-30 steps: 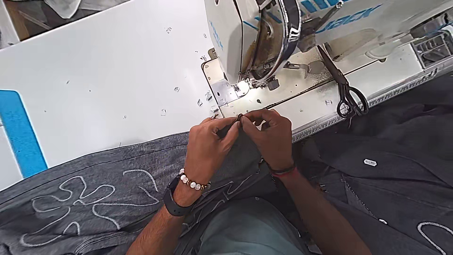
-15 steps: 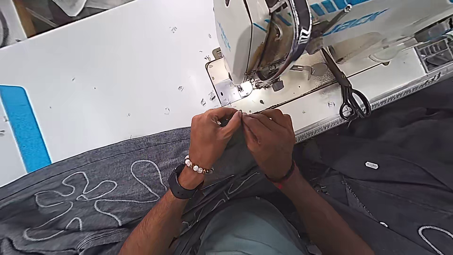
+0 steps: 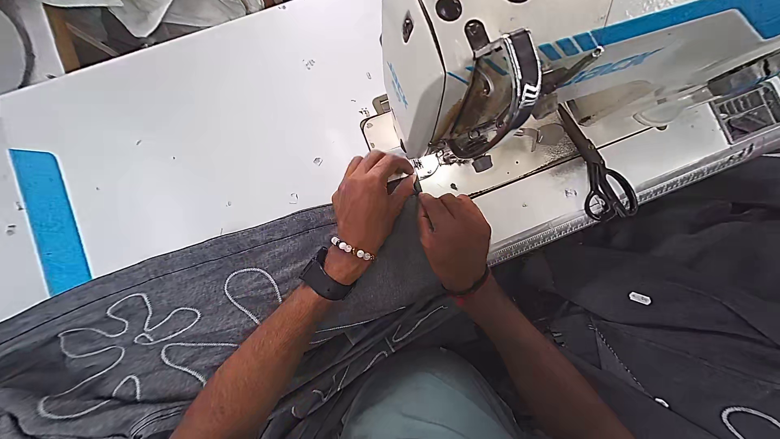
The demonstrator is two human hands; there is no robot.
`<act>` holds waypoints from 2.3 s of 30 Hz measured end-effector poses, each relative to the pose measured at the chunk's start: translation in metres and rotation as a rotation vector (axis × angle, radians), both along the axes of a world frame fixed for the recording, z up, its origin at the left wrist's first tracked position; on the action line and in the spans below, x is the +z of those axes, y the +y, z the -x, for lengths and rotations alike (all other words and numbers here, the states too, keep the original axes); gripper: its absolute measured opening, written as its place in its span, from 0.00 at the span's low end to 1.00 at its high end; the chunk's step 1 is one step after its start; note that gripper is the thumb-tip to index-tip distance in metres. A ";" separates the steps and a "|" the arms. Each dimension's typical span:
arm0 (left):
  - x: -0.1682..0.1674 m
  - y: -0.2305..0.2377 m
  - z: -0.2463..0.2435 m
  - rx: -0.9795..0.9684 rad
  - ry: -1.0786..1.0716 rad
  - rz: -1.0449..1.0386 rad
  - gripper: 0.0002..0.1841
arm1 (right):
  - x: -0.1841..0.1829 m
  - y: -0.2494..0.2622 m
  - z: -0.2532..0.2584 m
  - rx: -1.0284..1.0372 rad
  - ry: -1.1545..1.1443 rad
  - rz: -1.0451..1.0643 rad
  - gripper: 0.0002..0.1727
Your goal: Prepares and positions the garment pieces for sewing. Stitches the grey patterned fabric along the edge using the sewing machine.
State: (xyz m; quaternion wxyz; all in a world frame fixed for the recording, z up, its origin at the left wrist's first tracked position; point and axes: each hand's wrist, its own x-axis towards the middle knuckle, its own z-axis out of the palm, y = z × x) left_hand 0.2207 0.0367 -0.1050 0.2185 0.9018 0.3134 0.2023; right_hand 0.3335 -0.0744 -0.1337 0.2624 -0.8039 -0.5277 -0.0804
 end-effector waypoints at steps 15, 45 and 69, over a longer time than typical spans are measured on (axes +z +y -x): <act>-0.025 0.024 0.013 -0.275 0.125 -0.318 0.20 | 0.015 -0.002 -0.009 0.036 -0.040 0.184 0.18; -0.020 0.028 0.007 -0.313 0.140 -0.383 0.22 | 0.027 -0.067 -0.180 -0.363 -0.082 0.024 0.26; -0.019 0.031 0.008 -0.318 0.145 -0.375 0.21 | 0.005 -0.006 -0.004 -0.050 0.084 0.110 0.19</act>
